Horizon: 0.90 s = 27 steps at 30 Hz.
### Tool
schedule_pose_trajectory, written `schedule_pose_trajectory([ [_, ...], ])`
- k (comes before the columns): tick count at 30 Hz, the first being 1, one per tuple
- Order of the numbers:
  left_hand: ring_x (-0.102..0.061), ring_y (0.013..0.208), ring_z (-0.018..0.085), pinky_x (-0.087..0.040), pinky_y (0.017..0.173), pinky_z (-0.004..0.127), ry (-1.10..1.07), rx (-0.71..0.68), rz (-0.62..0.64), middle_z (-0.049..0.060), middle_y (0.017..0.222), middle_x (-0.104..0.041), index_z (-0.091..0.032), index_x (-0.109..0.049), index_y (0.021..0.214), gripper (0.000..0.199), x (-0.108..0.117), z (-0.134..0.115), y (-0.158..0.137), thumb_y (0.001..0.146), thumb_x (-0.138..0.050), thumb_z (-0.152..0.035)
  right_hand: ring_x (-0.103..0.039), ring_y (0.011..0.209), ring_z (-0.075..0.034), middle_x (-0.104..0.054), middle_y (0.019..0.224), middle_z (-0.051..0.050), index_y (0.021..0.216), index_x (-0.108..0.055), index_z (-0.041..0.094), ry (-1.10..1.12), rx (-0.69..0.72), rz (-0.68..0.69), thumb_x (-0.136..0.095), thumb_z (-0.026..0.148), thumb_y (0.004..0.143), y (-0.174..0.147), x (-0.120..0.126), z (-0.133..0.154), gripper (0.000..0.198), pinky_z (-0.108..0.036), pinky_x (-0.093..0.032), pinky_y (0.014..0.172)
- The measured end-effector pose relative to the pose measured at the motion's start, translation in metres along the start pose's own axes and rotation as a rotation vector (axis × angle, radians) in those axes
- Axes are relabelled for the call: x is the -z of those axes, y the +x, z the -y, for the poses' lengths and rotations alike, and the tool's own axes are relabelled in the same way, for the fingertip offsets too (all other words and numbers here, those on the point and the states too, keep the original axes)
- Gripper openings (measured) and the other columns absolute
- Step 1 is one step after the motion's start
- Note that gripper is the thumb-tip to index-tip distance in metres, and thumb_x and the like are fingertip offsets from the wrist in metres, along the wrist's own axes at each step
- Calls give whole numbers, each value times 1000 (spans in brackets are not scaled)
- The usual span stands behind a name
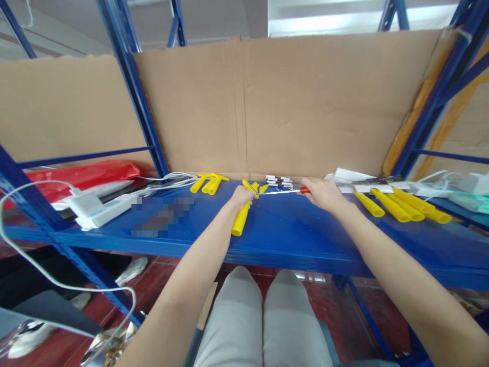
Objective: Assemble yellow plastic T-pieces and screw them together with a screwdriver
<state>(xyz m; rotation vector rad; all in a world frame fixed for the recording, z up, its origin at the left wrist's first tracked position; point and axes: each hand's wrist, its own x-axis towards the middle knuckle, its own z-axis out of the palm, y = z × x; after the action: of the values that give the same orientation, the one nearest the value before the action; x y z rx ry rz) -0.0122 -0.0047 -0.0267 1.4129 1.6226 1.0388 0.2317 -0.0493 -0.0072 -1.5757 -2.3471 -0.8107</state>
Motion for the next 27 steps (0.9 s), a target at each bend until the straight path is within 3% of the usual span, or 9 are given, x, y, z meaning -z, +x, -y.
schedule_pose_trajectory([
  [7, -43, 33, 11, -35, 40, 24, -4, 13, -3, -4, 37, -44, -12, -57, 67, 17, 1, 0, 1, 81, -57, -3, -63, 106, -30, -68, 110, -19, 102, -63, 11, 9, 7, 117, -43, 26, 98, 3, -9, 0, 25, -36, -42, 84],
  [15, -44, 35, 11, -36, 41, 23, -37, 36, -4, -4, 39, -43, -11, -58, 70, 13, 0, 0, 2, 79, -57, -3, -68, 91, -27, -72, 97, -14, 111, -54, 16, 7, -80, 161, -49, 25, 95, 0, 0, 4, 19, -31, -39, 67],
  [27, -43, 35, 11, -36, 41, 24, -39, 43, -21, -6, 38, -41, -14, -54, 64, 20, -2, 0, 2, 77, -58, 0, -66, 93, -27, -72, 99, -15, 103, -56, 17, -6, -45, 61, -47, 16, 91, -1, -3, -2, 15, -31, -38, 69],
])
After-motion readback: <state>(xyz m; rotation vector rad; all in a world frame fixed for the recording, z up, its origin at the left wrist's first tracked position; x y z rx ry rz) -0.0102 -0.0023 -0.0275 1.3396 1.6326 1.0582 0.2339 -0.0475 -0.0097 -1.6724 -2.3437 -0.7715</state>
